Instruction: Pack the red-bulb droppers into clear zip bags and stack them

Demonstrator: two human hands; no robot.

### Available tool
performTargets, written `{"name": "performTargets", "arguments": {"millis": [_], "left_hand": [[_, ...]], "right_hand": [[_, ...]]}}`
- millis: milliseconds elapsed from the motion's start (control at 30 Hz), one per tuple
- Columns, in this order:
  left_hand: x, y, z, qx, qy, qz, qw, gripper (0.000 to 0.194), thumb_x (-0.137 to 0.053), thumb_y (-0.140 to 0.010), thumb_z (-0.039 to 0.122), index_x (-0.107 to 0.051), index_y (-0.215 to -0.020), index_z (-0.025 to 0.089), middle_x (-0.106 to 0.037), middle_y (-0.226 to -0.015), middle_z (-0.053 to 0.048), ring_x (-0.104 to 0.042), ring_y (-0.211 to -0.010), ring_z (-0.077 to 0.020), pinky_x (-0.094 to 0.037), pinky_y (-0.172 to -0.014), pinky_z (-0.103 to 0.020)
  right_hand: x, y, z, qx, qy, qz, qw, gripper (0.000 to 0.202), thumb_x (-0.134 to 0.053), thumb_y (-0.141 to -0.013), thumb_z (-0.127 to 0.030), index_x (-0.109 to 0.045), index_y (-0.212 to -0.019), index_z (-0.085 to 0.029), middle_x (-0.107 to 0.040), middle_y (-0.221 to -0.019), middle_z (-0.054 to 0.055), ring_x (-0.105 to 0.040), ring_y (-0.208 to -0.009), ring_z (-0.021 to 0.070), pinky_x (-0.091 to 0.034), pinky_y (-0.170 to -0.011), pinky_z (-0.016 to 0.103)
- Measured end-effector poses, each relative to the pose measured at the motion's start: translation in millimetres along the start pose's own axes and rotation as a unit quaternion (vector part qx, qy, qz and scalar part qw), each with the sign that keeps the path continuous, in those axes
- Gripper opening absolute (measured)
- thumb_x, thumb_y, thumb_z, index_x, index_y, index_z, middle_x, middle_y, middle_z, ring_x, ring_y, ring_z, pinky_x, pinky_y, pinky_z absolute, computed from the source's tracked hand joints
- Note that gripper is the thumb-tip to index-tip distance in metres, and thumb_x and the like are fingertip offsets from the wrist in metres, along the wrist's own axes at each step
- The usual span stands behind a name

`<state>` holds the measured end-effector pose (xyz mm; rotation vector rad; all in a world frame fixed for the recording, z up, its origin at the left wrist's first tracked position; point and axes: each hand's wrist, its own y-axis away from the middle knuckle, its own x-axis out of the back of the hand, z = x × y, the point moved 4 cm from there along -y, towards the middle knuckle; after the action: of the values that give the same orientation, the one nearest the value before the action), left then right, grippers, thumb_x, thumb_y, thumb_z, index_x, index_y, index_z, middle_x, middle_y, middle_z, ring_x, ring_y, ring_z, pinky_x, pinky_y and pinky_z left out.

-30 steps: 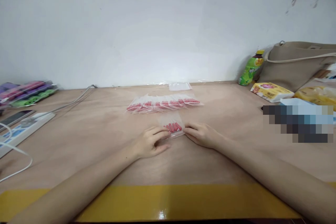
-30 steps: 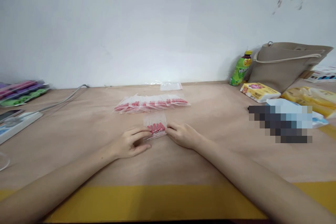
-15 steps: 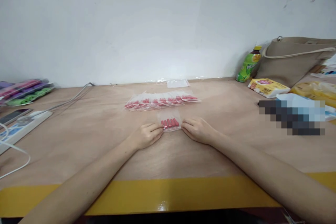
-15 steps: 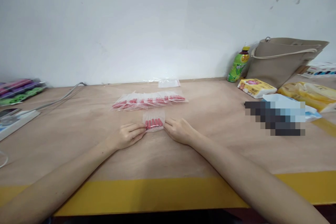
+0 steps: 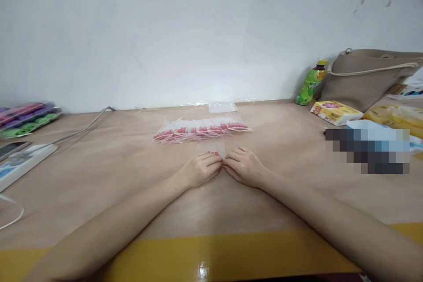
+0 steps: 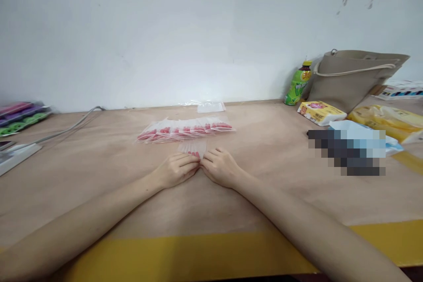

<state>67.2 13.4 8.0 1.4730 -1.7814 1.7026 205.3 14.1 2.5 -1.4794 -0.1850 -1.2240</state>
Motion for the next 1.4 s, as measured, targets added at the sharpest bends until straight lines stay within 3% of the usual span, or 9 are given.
{"name": "performTargets", "arguments": {"millis": [333, 667, 1033, 1167, 1300, 1400], "left_hand": [[-0.9, -5.2, 1.7, -0.032, -0.031, -0.018, 0.999, 0.024, -0.039, -0.091, 0.013, -0.059, -0.079, 0.014, -0.066, -0.083, -0.006, -0.062, -0.075, -0.0153, -0.051, -0.072, -0.030], [17.5, 20.8, -17.8, -0.056, -0.052, 0.005, 0.997, 0.013, -0.046, -0.088, 0.012, -0.058, -0.090, 0.017, -0.068, -0.091, -0.004, -0.063, -0.081, -0.0142, -0.050, -0.083, -0.035], [19.0, 22.8, -21.6, 0.004, -0.073, -0.039, 0.997, 0.028, -0.034, -0.091, 0.006, -0.058, -0.078, 0.013, -0.065, -0.077, -0.007, -0.060, -0.071, -0.0156, -0.050, -0.076, -0.034], [15.6, 21.1, -17.6, 0.000, -0.064, -0.031, 0.998, 0.024, -0.037, -0.091, 0.008, -0.058, -0.082, 0.013, -0.066, -0.080, -0.007, -0.061, -0.074, -0.0158, -0.050, -0.075, -0.032], [16.3, 19.2, -13.8, -0.020, -0.004, -0.001, 1.000, 0.012, -0.047, -0.091, 0.020, -0.058, -0.096, 0.017, -0.067, -0.092, -0.004, -0.061, -0.086, -0.0153, -0.048, -0.082, -0.030], [16.2, 17.4, -25.4, 0.047, 0.008, 0.001, 0.999, 0.024, -0.050, -0.089, 0.030, -0.055, -0.108, 0.017, -0.063, -0.106, -0.007, -0.057, -0.100, -0.0195, -0.042, -0.092, -0.037]], "right_hand": [[4.6, -2.0, -2.3, 0.014, 0.009, 0.002, 1.000, 0.028, -0.039, -0.089, -0.019, -0.057, -0.068, -0.016, -0.056, -0.065, 0.003, -0.045, -0.062, 0.0119, -0.027, -0.063, 0.028], [17.0, 9.8, 6.8, 0.013, 0.036, -0.008, 0.999, 0.029, -0.036, -0.088, -0.013, -0.058, -0.069, -0.019, -0.055, -0.064, 0.000, -0.045, -0.065, 0.0114, -0.027, -0.087, 0.036], [20.0, 16.2, 16.2, 0.006, 0.075, -0.031, 0.997, 0.028, -0.037, -0.087, -0.014, -0.058, -0.068, -0.020, -0.056, -0.063, 0.001, -0.047, -0.066, 0.0127, -0.028, -0.088, 0.038], [16.4, 7.2, 8.0, -0.023, 0.044, -0.013, 0.999, 0.018, -0.045, -0.085, -0.022, -0.062, -0.092, -0.018, -0.065, -0.084, 0.006, -0.054, -0.084, 0.0189, -0.034, -0.087, 0.040], [4.5, 2.2, -0.2, -0.056, -0.028, -0.024, 0.998, 0.028, -0.047, -0.084, -0.016, -0.058, -0.110, -0.017, -0.066, -0.103, 0.009, -0.058, -0.096, 0.0201, -0.044, -0.082, 0.035], [4.8, 10.3, 3.3, -0.038, -0.066, -0.069, 0.995, 0.031, -0.040, -0.085, -0.010, -0.060, -0.109, -0.017, -0.065, -0.108, 0.007, -0.061, -0.095, 0.0177, -0.048, -0.080, 0.030]]}}
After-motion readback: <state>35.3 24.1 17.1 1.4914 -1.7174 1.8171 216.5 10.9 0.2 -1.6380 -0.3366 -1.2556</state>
